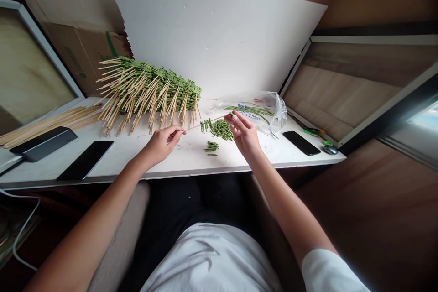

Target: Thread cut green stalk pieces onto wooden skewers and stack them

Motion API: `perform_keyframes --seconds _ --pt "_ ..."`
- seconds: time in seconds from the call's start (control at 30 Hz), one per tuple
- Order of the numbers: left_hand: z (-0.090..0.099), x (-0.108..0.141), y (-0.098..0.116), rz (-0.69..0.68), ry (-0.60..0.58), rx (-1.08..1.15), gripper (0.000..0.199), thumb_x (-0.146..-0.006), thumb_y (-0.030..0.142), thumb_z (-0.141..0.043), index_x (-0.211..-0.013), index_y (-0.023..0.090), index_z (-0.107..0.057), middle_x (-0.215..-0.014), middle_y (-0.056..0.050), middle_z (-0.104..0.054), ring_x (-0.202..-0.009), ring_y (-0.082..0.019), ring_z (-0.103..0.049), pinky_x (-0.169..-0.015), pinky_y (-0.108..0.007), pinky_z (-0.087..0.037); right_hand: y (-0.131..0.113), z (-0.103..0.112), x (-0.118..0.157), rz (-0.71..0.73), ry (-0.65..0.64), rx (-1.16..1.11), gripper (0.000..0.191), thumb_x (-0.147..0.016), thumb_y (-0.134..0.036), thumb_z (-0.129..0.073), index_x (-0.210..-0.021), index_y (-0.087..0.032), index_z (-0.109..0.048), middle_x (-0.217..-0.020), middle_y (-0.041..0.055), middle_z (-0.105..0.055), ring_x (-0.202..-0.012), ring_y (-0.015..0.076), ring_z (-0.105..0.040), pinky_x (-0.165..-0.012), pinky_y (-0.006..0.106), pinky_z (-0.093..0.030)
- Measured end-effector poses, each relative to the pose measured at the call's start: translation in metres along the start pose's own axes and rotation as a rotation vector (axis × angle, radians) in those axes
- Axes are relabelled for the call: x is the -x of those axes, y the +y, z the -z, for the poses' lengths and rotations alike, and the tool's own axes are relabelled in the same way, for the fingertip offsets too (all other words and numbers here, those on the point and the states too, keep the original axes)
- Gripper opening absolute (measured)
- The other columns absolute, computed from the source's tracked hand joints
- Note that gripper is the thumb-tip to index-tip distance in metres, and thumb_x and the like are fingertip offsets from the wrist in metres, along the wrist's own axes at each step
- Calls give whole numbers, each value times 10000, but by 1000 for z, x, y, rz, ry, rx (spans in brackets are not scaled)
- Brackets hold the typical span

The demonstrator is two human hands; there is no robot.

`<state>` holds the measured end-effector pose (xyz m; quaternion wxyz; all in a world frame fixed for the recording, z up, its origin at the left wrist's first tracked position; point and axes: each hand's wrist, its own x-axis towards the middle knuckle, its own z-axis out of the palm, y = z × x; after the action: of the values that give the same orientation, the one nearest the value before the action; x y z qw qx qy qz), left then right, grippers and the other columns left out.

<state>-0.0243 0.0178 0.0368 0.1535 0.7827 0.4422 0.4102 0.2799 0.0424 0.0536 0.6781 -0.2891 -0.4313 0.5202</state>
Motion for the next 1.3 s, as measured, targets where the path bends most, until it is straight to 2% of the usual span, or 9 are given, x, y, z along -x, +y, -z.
perform_keyframes --seconds 0.47,0.73,0.9,1.3 --pt "-2 1 0 7 -8 -4 443 -1083 549 -507 -1149 183 -748 -1043 -106 -788 -848 -213 -713 -797 -311 -590 4 2 -2 12 4 6 386 -698 -388 -996 -1008 -255 -808 -1113 73 -822 -1230 311 -764 -960 371 -679" --pt "-1 0 1 9 -13 14 429 -1085 530 -514 -1157 179 -749 -1066 -109 -792 -867 -216 -727 -825 -316 -597 4 0 -2 22 11 -46 387 -680 -372 -1008 -995 -250 -820 -1063 55 -830 -1145 279 -795 -1060 392 -656" --pt "-1 0 1 10 -22 18 432 -1087 537 -512 -1166 184 -748 -1117 -115 -793 -971 -240 -743 -866 -325 -603 2 -1 -1 3 18 -57 398 -642 -367 -1028 -966 -245 -832 -993 33 -834 -1066 249 -814 -1017 337 -660" --pt "-1 0 4 -5 -28 14 407 -1094 495 -508 -1160 176 -752 -1094 -103 -792 -952 -234 -745 -878 -321 -607 -2 -5 2 54 44 33 408 -618 -392 -1031 -927 -234 -817 -899 34 -829 -997 262 -821 -832 330 -643"
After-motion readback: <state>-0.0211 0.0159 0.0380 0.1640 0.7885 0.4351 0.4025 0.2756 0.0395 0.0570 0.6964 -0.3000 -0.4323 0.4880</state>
